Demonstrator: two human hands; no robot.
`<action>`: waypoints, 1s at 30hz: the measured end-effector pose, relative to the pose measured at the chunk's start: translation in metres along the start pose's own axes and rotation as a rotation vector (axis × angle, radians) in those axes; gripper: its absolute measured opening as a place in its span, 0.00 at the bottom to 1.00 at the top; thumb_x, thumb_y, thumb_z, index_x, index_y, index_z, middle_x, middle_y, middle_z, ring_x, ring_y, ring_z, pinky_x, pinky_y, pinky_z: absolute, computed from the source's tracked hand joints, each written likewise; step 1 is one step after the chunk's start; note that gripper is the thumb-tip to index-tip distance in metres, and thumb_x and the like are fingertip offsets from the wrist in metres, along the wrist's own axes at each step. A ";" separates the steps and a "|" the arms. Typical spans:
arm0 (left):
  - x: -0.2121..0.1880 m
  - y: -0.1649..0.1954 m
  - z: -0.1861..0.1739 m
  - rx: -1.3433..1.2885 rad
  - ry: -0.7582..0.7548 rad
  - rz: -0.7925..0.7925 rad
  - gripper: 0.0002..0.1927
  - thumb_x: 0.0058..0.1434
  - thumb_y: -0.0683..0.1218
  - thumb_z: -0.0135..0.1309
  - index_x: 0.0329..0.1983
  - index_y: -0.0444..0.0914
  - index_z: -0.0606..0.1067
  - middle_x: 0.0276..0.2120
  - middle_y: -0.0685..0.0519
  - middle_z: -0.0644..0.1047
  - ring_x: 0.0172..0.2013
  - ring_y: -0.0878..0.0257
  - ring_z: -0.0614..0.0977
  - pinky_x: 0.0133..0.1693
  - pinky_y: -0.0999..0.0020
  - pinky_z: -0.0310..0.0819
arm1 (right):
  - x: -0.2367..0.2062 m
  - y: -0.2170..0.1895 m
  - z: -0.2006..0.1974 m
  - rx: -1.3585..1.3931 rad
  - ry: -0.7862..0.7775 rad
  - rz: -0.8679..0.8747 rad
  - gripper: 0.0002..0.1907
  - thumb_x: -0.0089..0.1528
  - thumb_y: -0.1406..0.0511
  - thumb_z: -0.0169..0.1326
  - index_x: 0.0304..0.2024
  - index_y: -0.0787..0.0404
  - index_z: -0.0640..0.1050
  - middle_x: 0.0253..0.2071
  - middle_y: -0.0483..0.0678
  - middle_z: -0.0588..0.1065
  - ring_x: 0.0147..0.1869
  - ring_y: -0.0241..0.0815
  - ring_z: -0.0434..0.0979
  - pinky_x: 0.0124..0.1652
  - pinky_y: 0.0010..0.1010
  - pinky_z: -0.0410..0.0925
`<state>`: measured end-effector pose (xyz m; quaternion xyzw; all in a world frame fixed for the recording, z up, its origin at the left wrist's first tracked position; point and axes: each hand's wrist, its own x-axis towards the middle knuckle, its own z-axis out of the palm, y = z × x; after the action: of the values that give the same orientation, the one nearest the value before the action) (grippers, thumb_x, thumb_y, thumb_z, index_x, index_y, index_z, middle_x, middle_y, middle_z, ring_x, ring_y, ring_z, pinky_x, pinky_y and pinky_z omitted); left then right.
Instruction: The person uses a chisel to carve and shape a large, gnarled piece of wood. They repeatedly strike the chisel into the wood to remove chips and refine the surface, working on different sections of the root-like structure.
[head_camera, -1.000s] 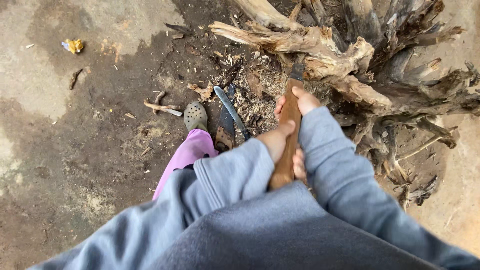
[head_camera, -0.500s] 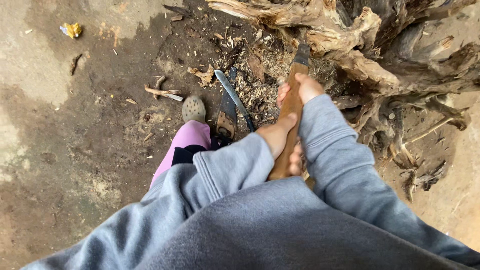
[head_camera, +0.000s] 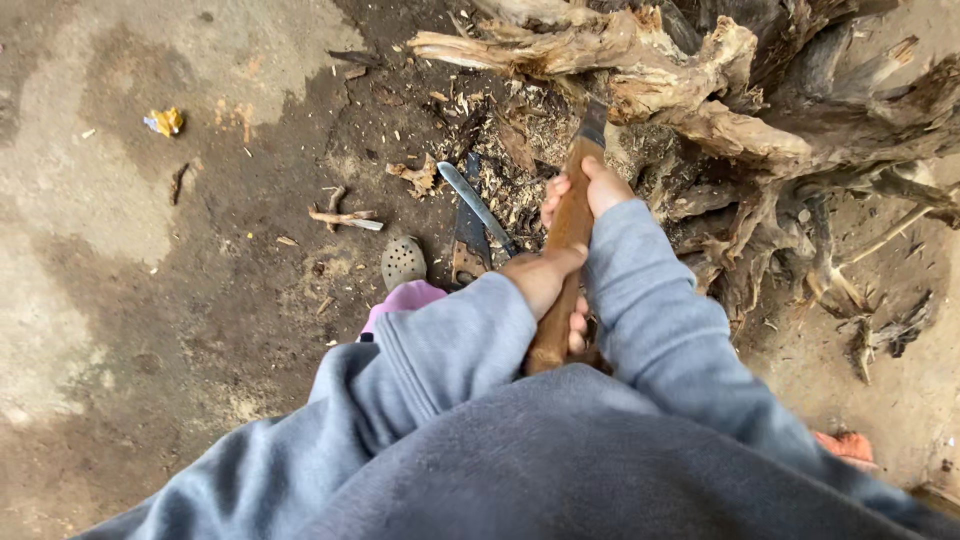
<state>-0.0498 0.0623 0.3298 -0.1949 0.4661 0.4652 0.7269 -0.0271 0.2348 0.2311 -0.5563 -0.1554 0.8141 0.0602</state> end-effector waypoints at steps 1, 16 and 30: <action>0.002 0.001 -0.005 -0.033 -0.071 -0.074 0.23 0.68 0.58 0.51 0.47 0.34 0.67 0.25 0.51 0.71 0.18 0.59 0.73 0.19 0.61 0.74 | 0.000 0.000 0.002 -0.009 -0.008 0.030 0.23 0.72 0.48 0.34 0.37 0.59 0.66 0.24 0.43 0.66 0.25 0.38 0.65 0.30 0.33 0.65; 0.061 0.034 -0.018 -0.400 -0.480 -0.235 0.27 0.68 0.69 0.42 0.37 0.41 0.66 0.18 0.57 0.64 0.15 0.66 0.63 0.16 0.68 0.60 | 0.011 -0.029 0.052 -0.356 0.390 0.028 0.18 0.73 0.50 0.37 0.45 0.56 0.67 0.24 0.47 0.68 0.24 0.43 0.68 0.27 0.40 0.68; 0.082 0.038 0.015 -0.635 -0.444 -0.371 0.21 0.73 0.62 0.36 0.46 0.39 0.63 0.30 0.49 0.68 0.23 0.52 0.73 0.22 0.56 0.73 | 0.001 -0.048 0.035 0.209 -0.067 0.057 0.23 0.75 0.50 0.34 0.41 0.62 0.67 0.26 0.43 0.68 0.27 0.36 0.66 0.31 0.30 0.66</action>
<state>-0.0637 0.1324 0.2722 -0.3848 0.0891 0.4778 0.7847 -0.0634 0.2736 0.2567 -0.5235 -0.0556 0.8455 0.0894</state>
